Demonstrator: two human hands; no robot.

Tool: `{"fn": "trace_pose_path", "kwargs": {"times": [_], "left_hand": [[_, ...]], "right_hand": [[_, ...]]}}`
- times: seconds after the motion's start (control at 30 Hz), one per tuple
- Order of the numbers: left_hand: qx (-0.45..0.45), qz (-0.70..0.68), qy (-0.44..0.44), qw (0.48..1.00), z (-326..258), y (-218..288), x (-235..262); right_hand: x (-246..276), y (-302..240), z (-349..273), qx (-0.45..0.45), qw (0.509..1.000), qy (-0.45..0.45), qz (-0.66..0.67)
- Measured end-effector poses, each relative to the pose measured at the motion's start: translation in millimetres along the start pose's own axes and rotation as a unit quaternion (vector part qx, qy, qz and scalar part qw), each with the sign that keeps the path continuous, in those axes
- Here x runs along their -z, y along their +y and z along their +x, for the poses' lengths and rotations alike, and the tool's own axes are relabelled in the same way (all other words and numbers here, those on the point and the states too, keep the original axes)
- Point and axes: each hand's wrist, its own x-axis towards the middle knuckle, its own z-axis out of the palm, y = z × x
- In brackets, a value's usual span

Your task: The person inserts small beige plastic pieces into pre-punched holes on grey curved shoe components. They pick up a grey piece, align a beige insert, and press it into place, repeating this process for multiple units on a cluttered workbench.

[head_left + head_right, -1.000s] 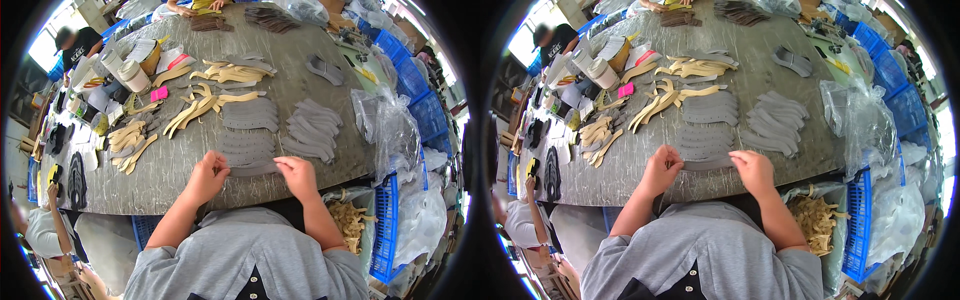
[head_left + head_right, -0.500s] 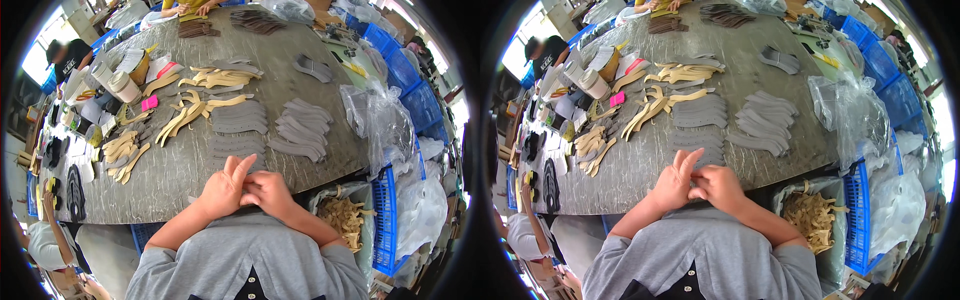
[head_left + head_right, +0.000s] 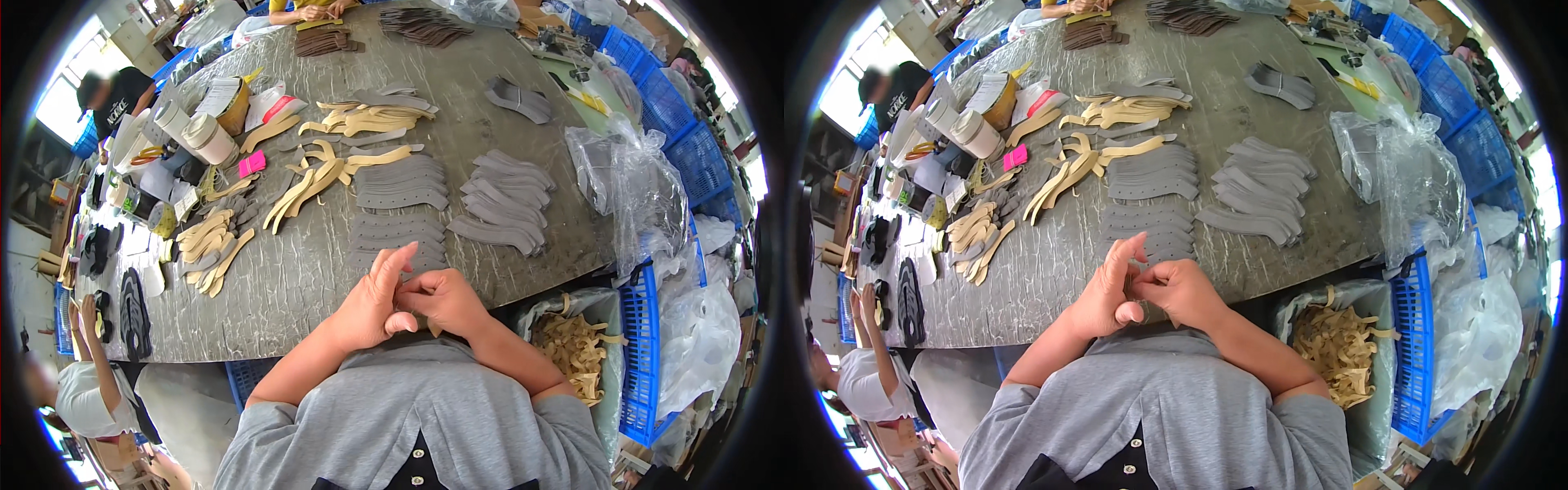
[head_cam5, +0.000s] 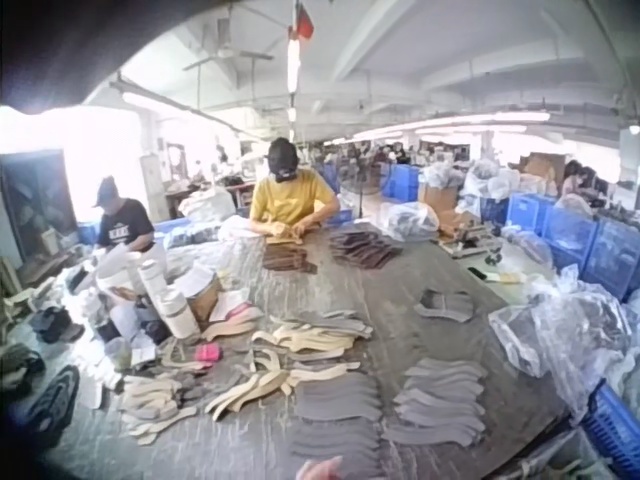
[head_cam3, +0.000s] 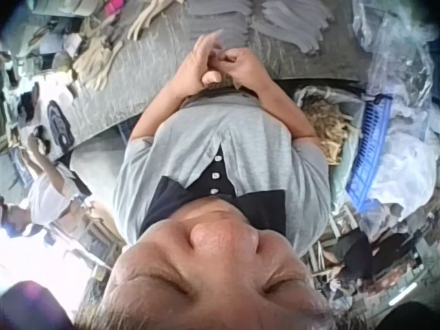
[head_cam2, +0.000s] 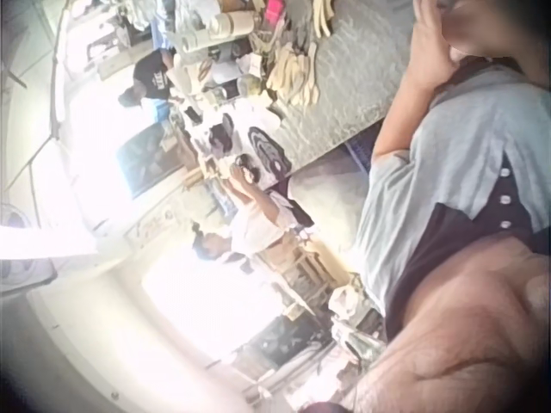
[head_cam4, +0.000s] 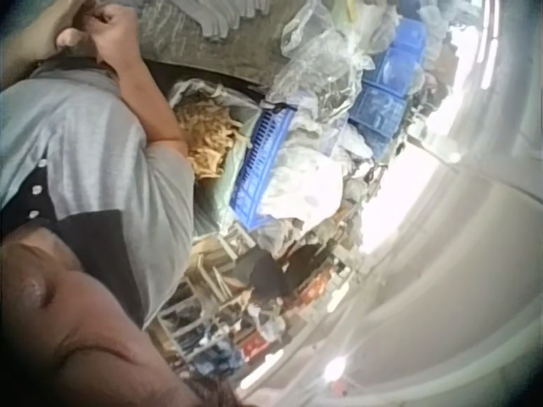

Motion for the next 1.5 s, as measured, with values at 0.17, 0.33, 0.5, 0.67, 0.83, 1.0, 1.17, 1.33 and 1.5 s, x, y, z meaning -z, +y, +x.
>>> {"fn": "trace_pose_path", "kwargs": {"times": [0.17, 0.33, 0.5, 0.67, 0.83, 1.0, 1.17, 1.33, 1.5], "left_hand": [[0.016, 0.037, -0.033, 0.999, -4, 0, 1], [-0.008, 0.049, -0.041, 0.998, -5, -2, -2], [-0.018, -0.001, -0.029, 0.999, -4, -6, -5], [0.007, -0.110, 0.008, 0.994, -4, -9, -10], [0.085, -0.262, 0.027, 0.961, -4, -1, 0], [0.176, -0.114, 0.035, 0.977, 5, 12, 13], [-0.052, 0.146, 0.023, 0.988, 12, 24, 21], [-0.032, 0.103, 0.141, 0.984, -2, 0, 24], [0.302, -0.004, 0.170, 0.938, -24, -11, 41]], "right_hand": [[-3, 6, 2, 0.085, 0.996, 0.015, -0.015], [-1, 8, 2, 0.072, 0.997, 0.001, 0.002], [0, 8, 2, 0.018, 0.995, -0.017, 0.095], [-2, 11, 4, -0.003, 0.985, -0.033, 0.171], [0, 18, 5, -0.004, 0.944, -0.087, 0.317], [-1, 22, 8, 0.066, 0.909, -0.092, 0.402], [-5, 16, 5, 0.043, 0.941, -0.020, 0.334], [38, 19, 3, 0.109, 0.832, -0.007, 0.545], [103, 40, -11, 0.219, 0.881, 0.280, 0.312]]}}
